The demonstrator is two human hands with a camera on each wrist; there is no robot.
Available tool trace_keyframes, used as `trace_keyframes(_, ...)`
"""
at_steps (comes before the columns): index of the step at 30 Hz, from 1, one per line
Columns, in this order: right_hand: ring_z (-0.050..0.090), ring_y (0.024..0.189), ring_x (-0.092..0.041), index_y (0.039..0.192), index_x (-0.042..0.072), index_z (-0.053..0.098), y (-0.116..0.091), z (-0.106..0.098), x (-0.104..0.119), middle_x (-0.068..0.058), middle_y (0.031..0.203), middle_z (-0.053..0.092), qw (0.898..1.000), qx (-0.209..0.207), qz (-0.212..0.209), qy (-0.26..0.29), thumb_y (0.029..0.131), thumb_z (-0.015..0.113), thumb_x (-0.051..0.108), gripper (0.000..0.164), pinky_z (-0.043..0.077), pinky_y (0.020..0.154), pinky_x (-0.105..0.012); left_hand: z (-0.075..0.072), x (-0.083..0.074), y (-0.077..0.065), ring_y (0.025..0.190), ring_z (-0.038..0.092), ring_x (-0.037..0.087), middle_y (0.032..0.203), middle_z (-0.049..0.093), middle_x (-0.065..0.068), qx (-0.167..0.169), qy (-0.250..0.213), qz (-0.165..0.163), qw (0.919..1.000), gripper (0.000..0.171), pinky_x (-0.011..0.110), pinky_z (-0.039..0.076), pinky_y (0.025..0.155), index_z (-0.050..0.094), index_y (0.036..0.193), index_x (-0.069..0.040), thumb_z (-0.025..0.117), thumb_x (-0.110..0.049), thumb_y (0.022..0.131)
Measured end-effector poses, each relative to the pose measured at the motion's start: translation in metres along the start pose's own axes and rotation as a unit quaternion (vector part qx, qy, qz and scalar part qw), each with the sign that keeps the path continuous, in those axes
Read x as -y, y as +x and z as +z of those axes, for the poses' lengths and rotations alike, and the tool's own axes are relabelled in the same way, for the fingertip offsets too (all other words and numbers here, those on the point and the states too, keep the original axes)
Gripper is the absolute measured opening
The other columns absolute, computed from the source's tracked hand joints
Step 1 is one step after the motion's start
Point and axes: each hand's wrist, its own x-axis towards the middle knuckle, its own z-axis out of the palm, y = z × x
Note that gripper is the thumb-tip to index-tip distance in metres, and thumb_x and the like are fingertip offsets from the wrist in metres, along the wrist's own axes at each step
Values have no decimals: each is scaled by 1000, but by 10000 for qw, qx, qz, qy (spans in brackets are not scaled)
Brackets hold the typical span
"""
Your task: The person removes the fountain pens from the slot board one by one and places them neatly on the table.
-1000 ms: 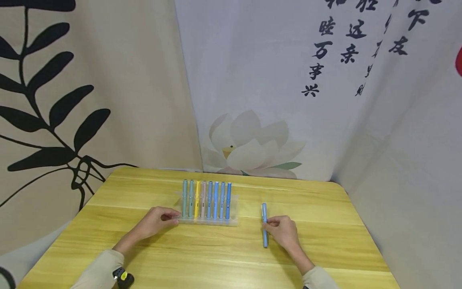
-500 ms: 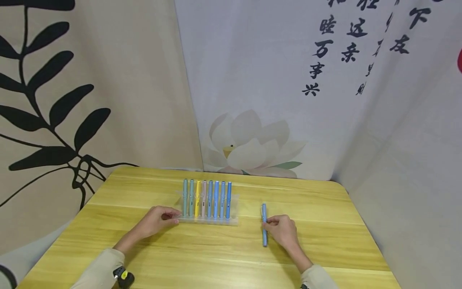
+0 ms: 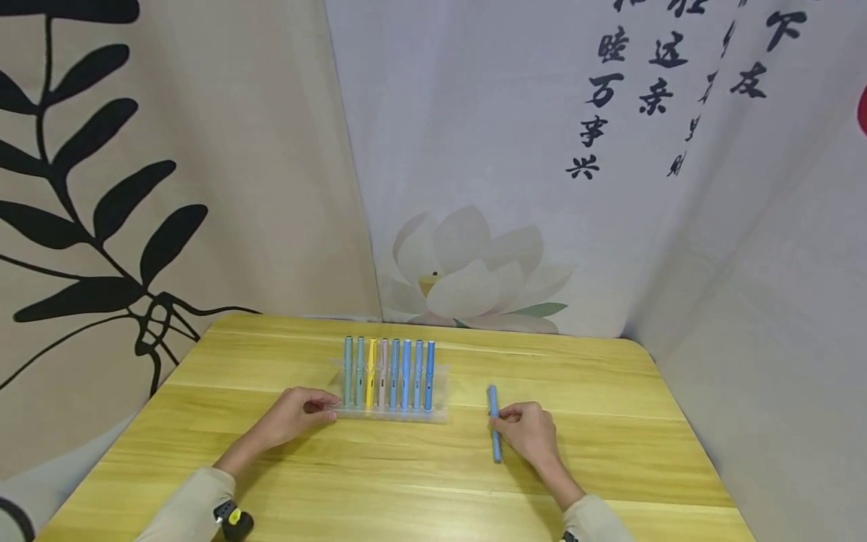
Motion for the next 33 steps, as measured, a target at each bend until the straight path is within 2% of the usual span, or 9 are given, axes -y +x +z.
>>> trace_keyframes(6, 67, 68, -14, 93, 2, 79, -1, -4, 1, -2, 79, 74, 10000, 16, -83, -7, 86, 83, 23, 22, 50, 55, -27, 1, -1, 1, 91, 67, 10, 108, 76, 2, -11, -58, -19, 10000, 22, 27, 56, 81, 77, 115, -7, 75, -16, 94)
trace_keyframes(15, 72, 79, -17, 108, 2, 77, -1, -11, 8, -6, 94, 77, 9992, 16, -306, 255, 89, 81, 19, 25, 57, 65, -29, -1, 2, 1, 92, 68, 13, 108, 76, 5, 43, -72, 27, 10000, 23, 28, 57, 82, 76, 115, -7, 74, -19, 95)
trace_keyframes(21, 71, 91, -19, 115, 7, 76, 2, -14, 16, -2, 103, 77, 9976, 1, -637, 258, 92, 79, 22, 28, 58, 76, -33, -1, 1, 1, 93, 68, 15, 108, 76, 4, 50, -51, -1, 10000, 23, 28, 56, 82, 77, 114, -7, 74, -20, 95)
trace_keyframes(27, 70, 94, -20, 117, 11, 76, 4, -14, 30, -1, 107, 76, 9925, 79, -1048, 618, 93, 78, 28, 30, 58, 76, -29, -1, 1, 2, 93, 68, 16, 108, 76, 5, 52, -58, -35, 10000, 24, 28, 56, 82, 76, 115, -6, 74, -20, 95)
trace_keyframes(33, 71, 97, -20, 117, 10, 75, 9, -8, 40, -4, 108, 77, 9866, 47, -1343, 925, 92, 79, 27, 30, 57, 83, -27, -1, 1, 2, 93, 68, 16, 108, 76, 5, 51, -53, -55, 10000, 23, 28, 56, 83, 76, 114, -6, 73, -20, 96)
